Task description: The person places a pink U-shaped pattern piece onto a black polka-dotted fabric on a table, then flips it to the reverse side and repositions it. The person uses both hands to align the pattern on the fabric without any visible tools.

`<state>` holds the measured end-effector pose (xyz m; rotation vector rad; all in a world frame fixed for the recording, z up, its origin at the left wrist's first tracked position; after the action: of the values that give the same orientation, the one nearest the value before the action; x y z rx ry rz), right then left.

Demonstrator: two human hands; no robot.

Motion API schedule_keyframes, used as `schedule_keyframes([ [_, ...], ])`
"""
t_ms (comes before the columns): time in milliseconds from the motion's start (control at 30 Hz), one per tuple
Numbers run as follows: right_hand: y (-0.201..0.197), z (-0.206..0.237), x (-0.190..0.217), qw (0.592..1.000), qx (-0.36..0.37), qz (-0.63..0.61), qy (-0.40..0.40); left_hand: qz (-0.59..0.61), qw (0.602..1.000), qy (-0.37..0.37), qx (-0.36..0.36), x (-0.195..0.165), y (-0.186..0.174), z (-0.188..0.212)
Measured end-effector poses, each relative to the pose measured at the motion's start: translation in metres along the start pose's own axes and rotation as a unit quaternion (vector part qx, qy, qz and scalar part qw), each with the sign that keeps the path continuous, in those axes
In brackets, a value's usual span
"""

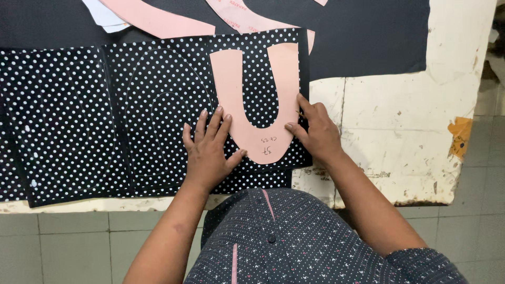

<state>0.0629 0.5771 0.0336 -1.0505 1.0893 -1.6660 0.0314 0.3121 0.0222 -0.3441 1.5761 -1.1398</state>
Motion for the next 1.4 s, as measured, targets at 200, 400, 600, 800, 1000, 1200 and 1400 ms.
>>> schedule_keyframes([
  [200, -0.028, -0.020, 0.022, 0.991, -0.001, 0.090, -0.095, -0.057, 0.998, 0.007, 0.026, -0.010, -0.014, -0.034],
  [400, -0.037, -0.064, 0.042, 0.986, 0.017, 0.108, -0.129, -0.102, 0.989, -0.032, 0.100, -0.030, -0.014, -0.061],
  [600, -0.031, -0.087, 0.064, 0.987, -0.019, 0.074, -0.141, -0.130, 0.984, -0.032, 0.115, -0.036, -0.020, -0.073],
  [800, -0.028, -0.095, 0.064, 0.988, 0.006, 0.096, -0.122, -0.138, 0.979, -0.047, 0.143, -0.038, -0.024, -0.076],
  [1000, -0.027, -0.102, 0.066, 0.989, 0.045, 0.097, -0.103, -0.167, 0.973, -0.033, 0.154, -0.041, -0.026, -0.087],
  [1200, -0.028, -0.096, 0.067, 0.990, 0.032, 0.087, -0.106, -0.210, 0.965, -0.013, 0.157, -0.047, -0.027, -0.105],
  [1400, -0.025, -0.094, 0.065, 0.992, 0.027, 0.069, -0.101, -0.147, 0.977, -0.019, 0.152, -0.041, -0.030, -0.104],
])
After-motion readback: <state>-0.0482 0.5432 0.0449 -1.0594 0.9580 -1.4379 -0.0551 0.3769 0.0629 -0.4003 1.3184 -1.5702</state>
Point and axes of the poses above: each hand's wrist, its own z-axis away from the middle knuckle, its own y-axis out of the palm, x = y × z, the point moved 5 cm from there along -z, towards the middle knuckle, and after that the axes turned 12 degrees about z, right-handed, at the moved point
